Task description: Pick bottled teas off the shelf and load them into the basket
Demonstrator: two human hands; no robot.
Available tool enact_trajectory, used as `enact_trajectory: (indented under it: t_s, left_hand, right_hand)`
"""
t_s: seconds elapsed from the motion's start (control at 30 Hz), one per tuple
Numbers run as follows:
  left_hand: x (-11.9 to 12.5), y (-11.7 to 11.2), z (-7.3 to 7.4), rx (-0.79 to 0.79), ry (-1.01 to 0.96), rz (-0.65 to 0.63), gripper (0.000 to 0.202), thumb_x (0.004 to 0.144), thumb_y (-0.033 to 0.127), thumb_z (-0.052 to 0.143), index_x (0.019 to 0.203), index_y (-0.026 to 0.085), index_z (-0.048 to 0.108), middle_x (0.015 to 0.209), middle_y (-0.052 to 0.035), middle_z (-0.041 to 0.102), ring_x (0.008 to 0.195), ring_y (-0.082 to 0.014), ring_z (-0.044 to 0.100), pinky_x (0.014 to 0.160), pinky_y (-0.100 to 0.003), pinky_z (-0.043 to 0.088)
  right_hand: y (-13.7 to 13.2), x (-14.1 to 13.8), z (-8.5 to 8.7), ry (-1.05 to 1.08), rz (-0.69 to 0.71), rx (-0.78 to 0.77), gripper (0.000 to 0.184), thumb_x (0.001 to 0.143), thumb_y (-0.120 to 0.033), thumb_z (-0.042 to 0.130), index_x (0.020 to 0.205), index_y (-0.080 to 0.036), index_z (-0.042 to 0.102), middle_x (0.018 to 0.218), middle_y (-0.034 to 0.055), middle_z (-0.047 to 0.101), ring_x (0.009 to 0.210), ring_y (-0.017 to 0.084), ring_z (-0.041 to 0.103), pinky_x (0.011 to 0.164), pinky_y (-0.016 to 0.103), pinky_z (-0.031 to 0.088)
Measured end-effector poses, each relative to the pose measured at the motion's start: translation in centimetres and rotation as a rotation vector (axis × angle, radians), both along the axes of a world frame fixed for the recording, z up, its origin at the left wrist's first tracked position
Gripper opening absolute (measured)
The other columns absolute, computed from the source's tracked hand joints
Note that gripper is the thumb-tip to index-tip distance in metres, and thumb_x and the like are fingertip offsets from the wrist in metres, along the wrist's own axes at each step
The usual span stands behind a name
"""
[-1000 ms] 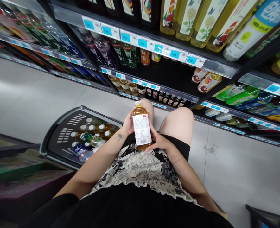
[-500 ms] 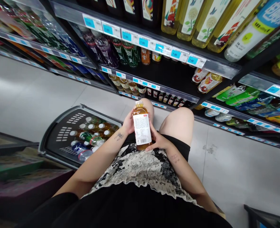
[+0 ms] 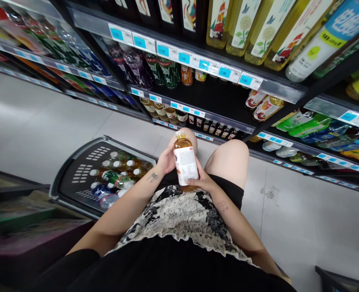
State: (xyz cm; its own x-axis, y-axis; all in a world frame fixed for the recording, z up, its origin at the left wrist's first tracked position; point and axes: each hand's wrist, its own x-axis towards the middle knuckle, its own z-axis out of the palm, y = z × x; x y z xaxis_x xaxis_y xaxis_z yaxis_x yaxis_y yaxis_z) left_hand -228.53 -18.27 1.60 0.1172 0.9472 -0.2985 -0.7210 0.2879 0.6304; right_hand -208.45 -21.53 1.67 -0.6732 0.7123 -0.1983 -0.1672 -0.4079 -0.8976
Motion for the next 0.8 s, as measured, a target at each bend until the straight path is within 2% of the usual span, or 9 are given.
enact_trajectory:
  t_s: [0.07, 0.1, 0.2, 0.3, 0.4, 0.53, 0.6, 0.7, 0.8]
  left_hand:
    - [1.0, 0.0, -0.3, 0.038, 0.16, 0.045, 0.063, 0.077, 0.051, 0.078, 0.127, 0.015, 0.063, 0.13, -0.0117, 0.068, 0.127, -0.0317, 0.058, 0.115, -0.046, 0.04]
    - [1.5, -0.1, -0.4, 0.046, 0.256, 0.066, 0.066, 0.075, 0.051, 0.08, 0.128, 0.016, 0.061, 0.131, -0.0115, 0.067, 0.128, -0.0315, 0.057, 0.115, -0.046, 0.04]
    - [2.5, -0.2, -0.6, 0.075, 0.471, 0.114, 0.063, 0.075, 0.051, 0.081, 0.125, 0.017, 0.06, 0.131, -0.0105, 0.067, 0.128, -0.0291, 0.057, 0.116, -0.043, 0.038]
    - [2.1, -0.5, -0.5, 0.083, 0.449, 0.066, 0.061, 0.078, 0.055, 0.076, 0.124, 0.018, 0.06, 0.133, -0.0107, 0.065, 0.127, -0.0296, 0.057, 0.111, -0.044, 0.044]
    - [1.1, -0.9, 0.0, 0.056, 0.337, -0.079, 0.067, 0.074, 0.052, 0.08, 0.129, 0.019, 0.058, 0.136, -0.012, 0.063, 0.126, -0.0327, 0.058, 0.104, -0.045, 0.048]
    - [0.5, -1.1, 0.8, 0.05, 0.302, -0.218, 0.074, 0.063, 0.042, 0.088, 0.126, 0.017, 0.06, 0.124, -0.0121, 0.069, 0.114, -0.0314, 0.064, 0.104, -0.046, 0.047]
    - [0.7, -1.1, 1.1, 0.05, 0.382, -0.203, 0.067, 0.065, 0.042, 0.087, 0.122, 0.017, 0.061, 0.115, -0.011, 0.071, 0.107, -0.0298, 0.066, 0.103, -0.047, 0.047]
    - [1.2, -1.0, 1.1, 0.109, 0.607, -0.095, 0.061, 0.069, 0.045, 0.084, 0.119, 0.017, 0.061, 0.114, -0.0103, 0.071, 0.108, -0.0294, 0.066, 0.103, -0.048, 0.048]
    - [1.6, -1.1, 0.7, 0.16, 0.833, -0.006, 0.06, 0.071, 0.047, 0.082, 0.118, 0.017, 0.059, 0.116, -0.0114, 0.069, 0.109, -0.0298, 0.066, 0.104, -0.049, 0.047]
  right_hand:
    - [0.1, -0.3, -0.7, -0.133, -0.174, -0.045, 0.1, 0.058, -0.037, 0.094, 0.144, -0.024, 0.044, 0.141, 0.0097, 0.059, 0.131, 0.031, 0.056, 0.112, 0.048, 0.045]
    - [0.2, -0.5, -1.1, -0.207, -0.235, -0.058, 0.096, 0.053, -0.037, 0.096, 0.135, -0.022, 0.05, 0.13, 0.0096, 0.066, 0.121, 0.032, 0.062, 0.107, 0.049, 0.049]
    - [0.4, -0.7, -1.7, -0.331, -0.305, -0.058, 0.083, 0.048, -0.033, 0.097, 0.119, -0.02, 0.057, 0.113, 0.0075, 0.071, 0.104, 0.03, 0.068, 0.097, 0.048, 0.054]
    - [0.4, -0.8, -1.7, -0.266, -0.331, -0.06, 0.074, 0.05, -0.031, 0.095, 0.114, -0.02, 0.06, 0.107, 0.0054, 0.073, 0.097, 0.026, 0.069, 0.092, 0.043, 0.055]
    - [0.2, -0.7, -1.5, -0.168, -0.338, -0.145, 0.068, 0.051, -0.032, 0.092, 0.11, -0.02, 0.062, 0.099, 0.0032, 0.075, 0.087, 0.025, 0.071, 0.084, 0.038, 0.057]
    - [-0.1, -0.9, -1.3, -0.127, -0.242, -0.227, 0.06, 0.057, -0.041, 0.086, 0.109, -0.021, 0.064, 0.092, 0.0035, 0.075, 0.079, 0.026, 0.071, 0.074, 0.037, 0.057]
    - [-0.1, -1.2, -1.2, -0.168, -0.257, -0.18, 0.057, 0.064, -0.049, 0.082, 0.11, -0.021, 0.063, 0.093, 0.0048, 0.074, 0.084, 0.028, 0.071, 0.079, 0.04, 0.057]
    - [-0.2, -1.6, -0.7, -0.346, -0.352, 0.028, 0.053, 0.073, -0.055, 0.077, 0.111, -0.023, 0.059, 0.102, 0.0061, 0.072, 0.095, 0.029, 0.07, 0.088, 0.043, 0.054]
    - [0.0, -1.7, 0.0, -0.616, -0.361, 0.271, 0.065, 0.059, -0.046, 0.089, 0.111, -0.024, 0.056, 0.105, 0.0057, 0.07, 0.097, 0.031, 0.068, 0.09, 0.046, 0.052]
